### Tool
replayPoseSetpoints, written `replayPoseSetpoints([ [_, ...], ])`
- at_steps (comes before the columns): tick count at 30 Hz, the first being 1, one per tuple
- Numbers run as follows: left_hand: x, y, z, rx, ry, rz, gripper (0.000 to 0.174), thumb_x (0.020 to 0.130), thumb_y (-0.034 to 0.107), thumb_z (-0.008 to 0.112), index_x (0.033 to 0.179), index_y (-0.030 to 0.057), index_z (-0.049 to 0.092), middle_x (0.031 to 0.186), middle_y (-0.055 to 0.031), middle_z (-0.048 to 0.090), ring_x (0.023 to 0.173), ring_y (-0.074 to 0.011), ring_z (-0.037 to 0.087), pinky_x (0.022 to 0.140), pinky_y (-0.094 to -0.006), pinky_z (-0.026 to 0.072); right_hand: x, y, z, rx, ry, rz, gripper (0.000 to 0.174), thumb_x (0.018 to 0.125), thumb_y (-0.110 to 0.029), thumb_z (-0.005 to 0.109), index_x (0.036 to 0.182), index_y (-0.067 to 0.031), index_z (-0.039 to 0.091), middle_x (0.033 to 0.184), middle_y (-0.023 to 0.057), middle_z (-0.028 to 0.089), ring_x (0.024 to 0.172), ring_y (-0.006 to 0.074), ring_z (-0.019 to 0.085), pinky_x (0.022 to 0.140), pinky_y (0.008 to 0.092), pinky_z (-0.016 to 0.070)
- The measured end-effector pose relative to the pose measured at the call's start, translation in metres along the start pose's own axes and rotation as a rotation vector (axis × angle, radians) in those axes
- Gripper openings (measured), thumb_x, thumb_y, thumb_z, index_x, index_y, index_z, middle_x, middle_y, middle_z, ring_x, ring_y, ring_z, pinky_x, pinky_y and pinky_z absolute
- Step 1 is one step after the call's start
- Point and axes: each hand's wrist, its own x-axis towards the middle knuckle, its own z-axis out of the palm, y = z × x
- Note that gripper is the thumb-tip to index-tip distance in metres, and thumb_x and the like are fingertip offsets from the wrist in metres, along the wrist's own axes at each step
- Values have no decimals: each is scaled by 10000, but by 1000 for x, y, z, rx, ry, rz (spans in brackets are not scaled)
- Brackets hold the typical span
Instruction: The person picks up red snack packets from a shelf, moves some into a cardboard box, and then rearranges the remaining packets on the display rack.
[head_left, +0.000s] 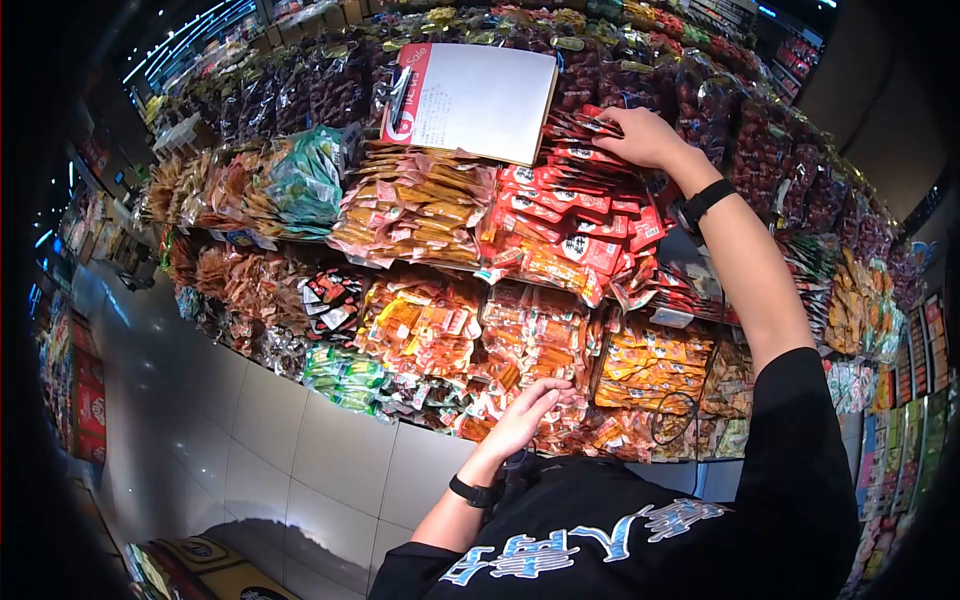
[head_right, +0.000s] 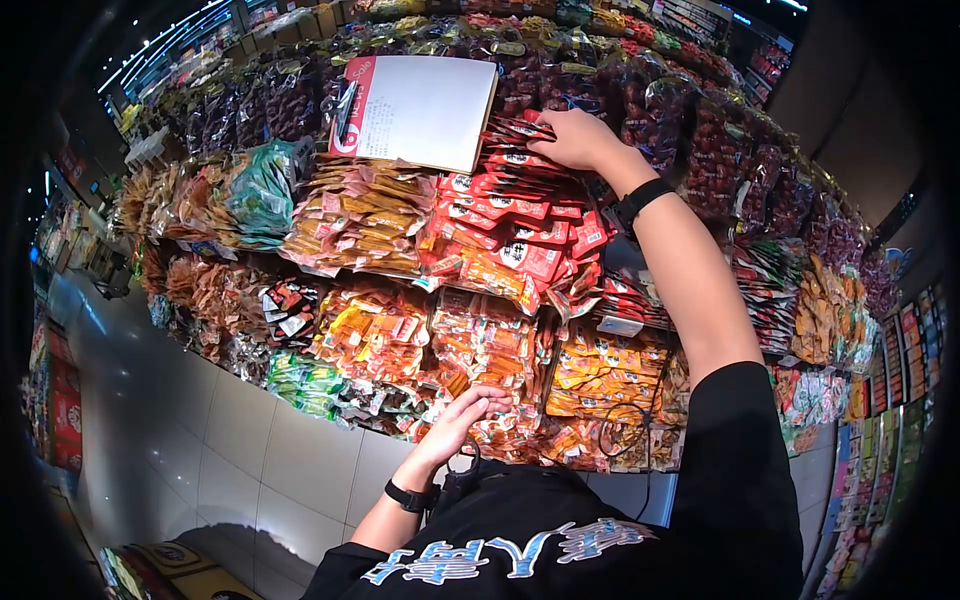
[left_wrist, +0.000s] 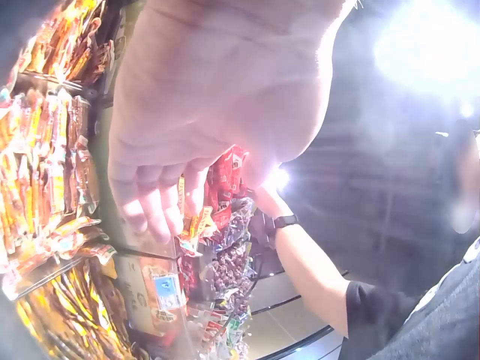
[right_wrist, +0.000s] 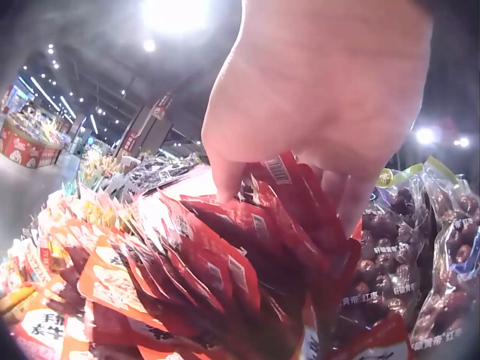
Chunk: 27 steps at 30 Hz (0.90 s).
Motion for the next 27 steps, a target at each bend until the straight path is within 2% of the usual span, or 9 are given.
replayPoseSetpoints([
  [1, 1, 1, -2, -7, -7, 0, 366, 1069, 221, 434, 1329, -25, 508, 1293, -134, 623, 1235, -216, 588, 1072, -358, 424, 1, -1, -2, -34, -14, 17, 542, 857, -438, 663, 1245, -63, 613, 1059, 238, 695, 1007, 414, 655, 887, 481, 524],
  [2, 1, 2, -3, -11, -14, -3, 364, 1068, 220, 436, 1329, -25, 507, 1292, -132, 623, 1234, -215, 588, 1071, -358, 424, 2, -5, -3, -59, -1, -14, 522, 829, -368, 670, 1247, -61, 611, 1047, 244, 696, 1001, 418, 658, 892, 488, 526],
  [5, 1, 6, -7, -7, -23, -22, 362, 1065, 223, 450, 1332, -16, 507, 1290, -124, 624, 1227, -203, 588, 1070, -355, 423, 3, -20, -9, -153, -36, -5, 506, 788, -283, 687, 1240, -68, 612, 1079, 215, 695, 1014, 394, 658, 882, 482, 528],
  [8, 3, 5, -12, 12, -20, -29, 361, 1064, 228, 456, 1331, -9, 511, 1288, -124, 624, 1220, -199, 589, 1072, -354, 424, 10, -24, -8, -179, -68, 66, 554, 757, -266, 693, 1266, -76, 589, 1085, 213, 691, 1027, 400, 653, 884, 496, 526],
  [14, 0, -1, -16, -54, -12, -29, 351, 1059, 220, 475, 1318, -11, 528, 1275, -123, 626, 1213, -210, 590, 1068, -350, 433, 15, -11, 5, -207, 6, 32, 498, 793, -207, 708, 1261, -82, 594, 1078, 211, 692, 1028, 404, 650, 870, 507, 523],
  [17, -2, -3, -19, -30, -9, -22, 354, 1059, 221, 478, 1321, -12, 525, 1277, -125, 624, 1215, -210, 591, 1069, -348, 433, 11, -10, 6, -195, 58, -43, 435, 781, -76, 675, 1211, -45, 620, 1023, 235, 696, 994, 414, 658, 854, 503, 529],
  [20, -4, 4, -18, -26, 1, -9, 350, 1057, 212, 479, 1321, -13, 526, 1273, -122, 631, 1204, -204, 597, 1058, -341, 439, 6, -8, 9, -195, 111, -44, 454, 779, -43, 675, 1230, -64, 628, 984, 233, 698, 967, 415, 661, 838, 503, 530],
  [24, -5, 2, -21, 46, 30, -19, 339, 1054, 200, 479, 1315, -11, 532, 1265, -113, 647, 1176, -181, 610, 1030, -330, 454, -4, -9, 10, -120, 185, -43, 466, 818, -87, 668, 1280, -133, 624, 937, 228, 698, 917, 415, 668, 796, 516, 530],
  [27, -5, 5, -18, 55, 30, -33, 336, 1054, 205, 482, 1305, -10, 538, 1259, -110, 648, 1163, -180, 617, 1025, -328, 458, -11, -6, 7, -122, 243, -73, 447, 833, -123, 678, 1276, -139, 627, 942, 222, 699, 901, 412, 669, 788, 507, 533],
])
